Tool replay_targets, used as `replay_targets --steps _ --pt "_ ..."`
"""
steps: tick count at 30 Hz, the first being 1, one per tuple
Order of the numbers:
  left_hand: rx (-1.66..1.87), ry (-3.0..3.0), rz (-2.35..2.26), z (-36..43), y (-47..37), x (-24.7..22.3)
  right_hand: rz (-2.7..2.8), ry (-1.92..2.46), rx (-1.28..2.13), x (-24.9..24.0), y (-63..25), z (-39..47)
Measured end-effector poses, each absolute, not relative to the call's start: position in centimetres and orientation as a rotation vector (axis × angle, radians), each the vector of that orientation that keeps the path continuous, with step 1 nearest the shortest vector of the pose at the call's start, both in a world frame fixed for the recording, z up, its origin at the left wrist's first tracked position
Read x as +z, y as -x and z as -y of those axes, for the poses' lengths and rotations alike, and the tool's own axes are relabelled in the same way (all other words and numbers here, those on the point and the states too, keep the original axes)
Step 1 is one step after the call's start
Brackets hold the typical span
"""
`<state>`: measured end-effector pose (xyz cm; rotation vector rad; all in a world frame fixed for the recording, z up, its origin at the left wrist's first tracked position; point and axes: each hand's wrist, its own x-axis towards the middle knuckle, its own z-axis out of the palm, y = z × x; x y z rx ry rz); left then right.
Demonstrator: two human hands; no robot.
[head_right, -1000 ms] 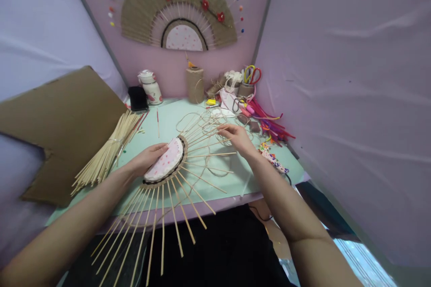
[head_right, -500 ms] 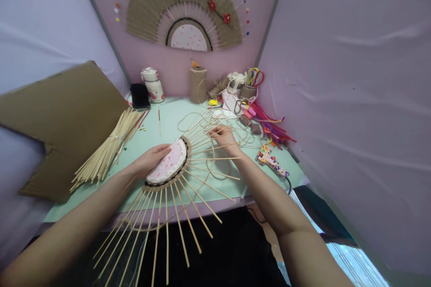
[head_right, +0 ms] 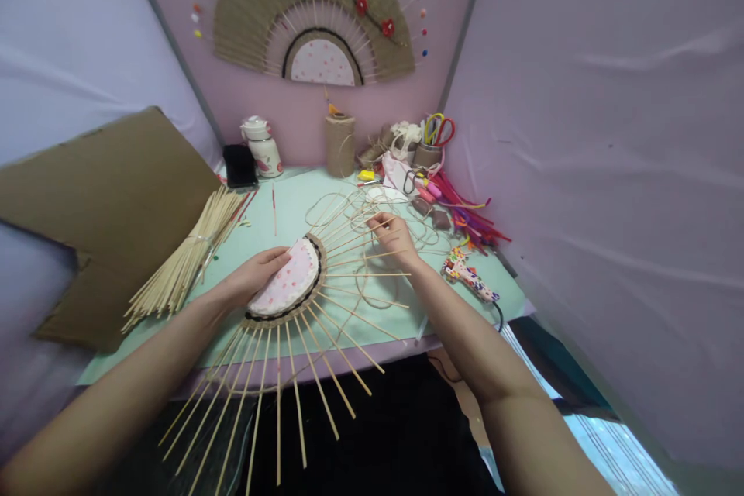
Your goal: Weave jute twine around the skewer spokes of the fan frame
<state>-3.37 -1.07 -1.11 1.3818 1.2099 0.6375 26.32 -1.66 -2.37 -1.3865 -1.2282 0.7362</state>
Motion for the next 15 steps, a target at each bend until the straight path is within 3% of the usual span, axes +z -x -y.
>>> replay_targets --steps 8,15 --pt "0.643 -1.300 -1.177 0.9 3.5 -1.5 1.162 1.469 0.925 -3.9 -27.9 0.2" --pt "0.688 -1.097 -1.102 0.8 3.8 -1.6 0.873 1.524 0.657 -3.5 -32.4 -0.6"
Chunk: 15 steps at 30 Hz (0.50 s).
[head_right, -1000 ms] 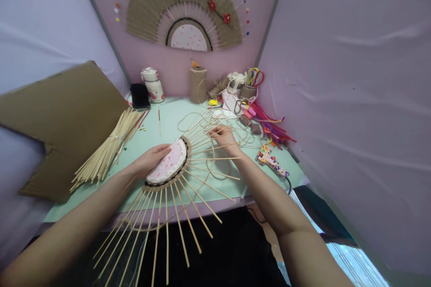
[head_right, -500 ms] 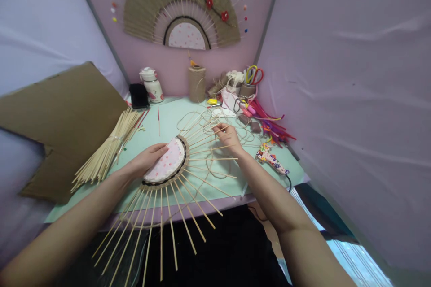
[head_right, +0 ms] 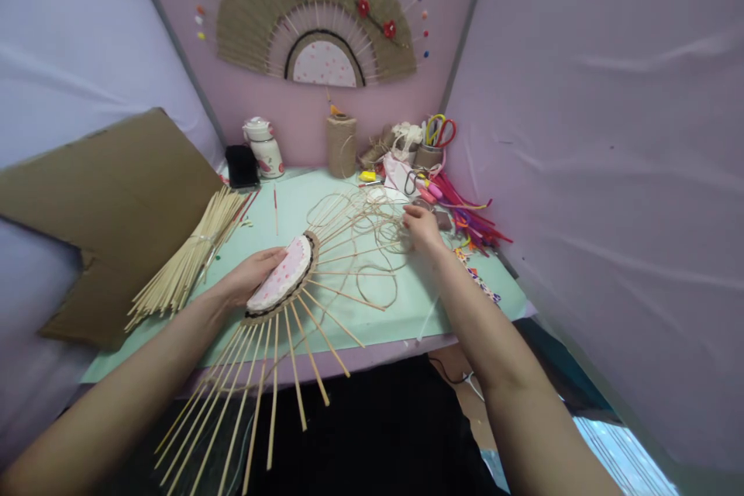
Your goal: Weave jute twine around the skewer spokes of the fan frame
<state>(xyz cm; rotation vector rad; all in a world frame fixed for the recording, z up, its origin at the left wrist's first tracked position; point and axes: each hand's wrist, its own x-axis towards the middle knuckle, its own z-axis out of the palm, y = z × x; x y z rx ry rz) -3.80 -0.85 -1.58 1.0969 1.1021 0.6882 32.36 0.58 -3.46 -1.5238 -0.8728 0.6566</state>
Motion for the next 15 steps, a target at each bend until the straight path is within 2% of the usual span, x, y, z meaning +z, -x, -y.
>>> replay_targets --steps 4,6,10,15 --pt "0.727 -1.113 -1.117 0.5 4.0 -1.6 0.843 1.489 0.502 -1.7 -32.2 1.5" --pt "0.739 -1.148 -1.134 0.4 3.9 -1.6 0.957 1.440 0.709 -1.0 -30.7 3.0" --pt "0.756 -1.270 -1.191 0.0 3.8 -1.6 0.961 1.248 1.418 -0.1 -27.6 4.8" --pt "0.746 -1.515 -1.335 -0.8 4.4 -1.3 0.612 1.167 1.729 0.5 -27.5 5.0"
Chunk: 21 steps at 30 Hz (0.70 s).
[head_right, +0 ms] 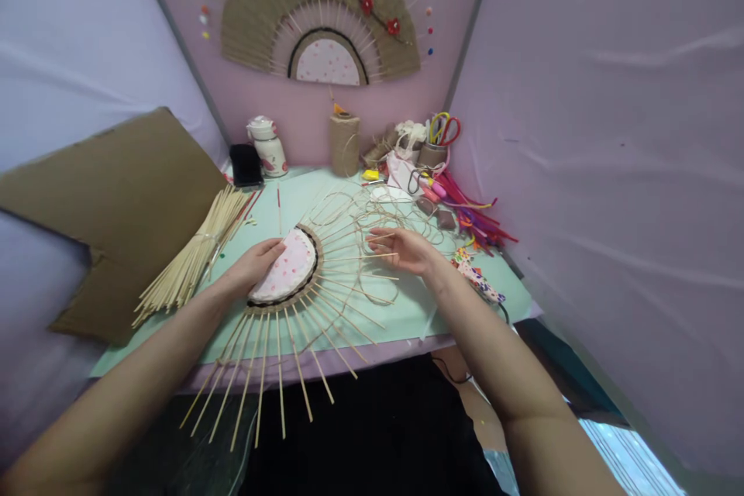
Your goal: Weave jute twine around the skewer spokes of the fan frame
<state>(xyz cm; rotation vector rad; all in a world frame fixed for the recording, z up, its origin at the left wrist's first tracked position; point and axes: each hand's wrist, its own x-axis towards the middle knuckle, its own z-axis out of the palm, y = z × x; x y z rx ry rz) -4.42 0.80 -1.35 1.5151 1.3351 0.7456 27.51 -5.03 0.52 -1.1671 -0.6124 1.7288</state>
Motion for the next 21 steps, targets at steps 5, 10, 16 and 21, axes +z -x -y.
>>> replay_targets --steps 5,10,16,21 --pt "0.699 -1.684 -1.381 -1.2 4.9 -1.5 0.547 1.163 1.711 0.2 -28.2 4.9" --pt "0.582 -1.927 -1.442 -1.8 5.2 -0.9 0.589 1.292 1.667 -0.9 -27.3 4.0" --pt "0.640 -2.595 -1.099 -4.8 0.9 1.5 0.520 1.310 1.680 -1.7 -27.2 3.6" --pt "0.343 -2.780 -0.786 -7.0 -6.1 0.5 0.505 1.308 1.680 -1.8 -27.1 3.7"
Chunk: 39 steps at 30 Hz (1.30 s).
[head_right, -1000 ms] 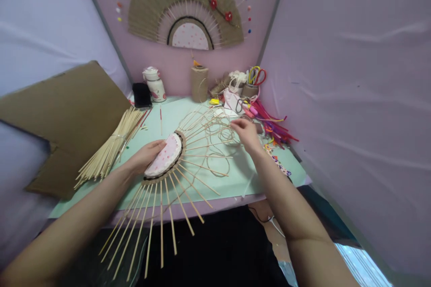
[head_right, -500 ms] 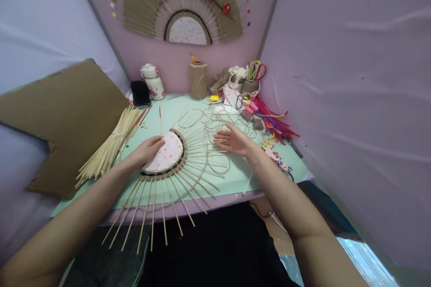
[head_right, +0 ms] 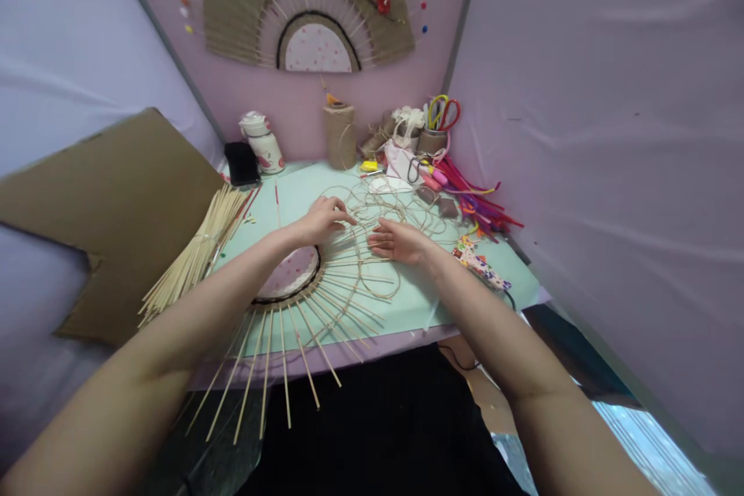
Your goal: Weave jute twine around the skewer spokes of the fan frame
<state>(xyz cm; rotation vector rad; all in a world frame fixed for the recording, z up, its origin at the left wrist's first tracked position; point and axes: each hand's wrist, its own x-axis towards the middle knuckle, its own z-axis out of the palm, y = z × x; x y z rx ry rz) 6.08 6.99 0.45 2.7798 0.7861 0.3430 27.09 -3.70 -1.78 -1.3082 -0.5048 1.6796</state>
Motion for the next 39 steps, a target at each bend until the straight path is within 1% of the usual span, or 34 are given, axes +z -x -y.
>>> replay_targets --steps 4,8,11,13,15,17,19,23,31,39 --pt "0.225 -2.800 -0.751 -7.7 -8.2 -1.1 0.518 1.297 1.677 -1.9 -27.0 3.7" --pt "0.192 -2.819 -0.748 -8.0 -8.4 -1.9 0.546 1.294 1.657 -2.1 -27.0 3.5" --pt "0.191 -2.803 -0.741 -8.1 -8.5 -2.5 0.717 1.386 1.534 -2.4 -27.3 3.6" --pt "0.209 -2.783 -0.733 -8.2 -8.5 -2.8 0.992 1.581 1.231 -2.5 -27.5 4.0" --pt "0.241 -2.771 -0.716 -8.2 -8.5 -3.1 1.343 1.751 0.731 -2.6 -27.6 4.6" --pt "0.282 -2.773 -0.699 -8.2 -8.5 -3.4 1.670 1.752 0.298 -2.7 -27.3 5.1" --pt "0.322 -2.783 -0.694 -8.2 -8.5 -3.7 1.932 1.633 0.115 -2.9 -26.7 5.5" --pt "0.353 -2.809 -0.702 -8.2 -8.6 -3.8 2.203 1.484 0.062 -3.9 -25.3 5.5" --pt "0.355 -2.814 -0.721 -8.0 -8.3 -3.4 2.240 1.534 -0.010 -4.4 -24.9 5.3" --pt "0.304 -2.801 -0.759 -7.6 -8.1 -2.8 2.256 1.554 0.004 -4.1 -24.7 5.3"
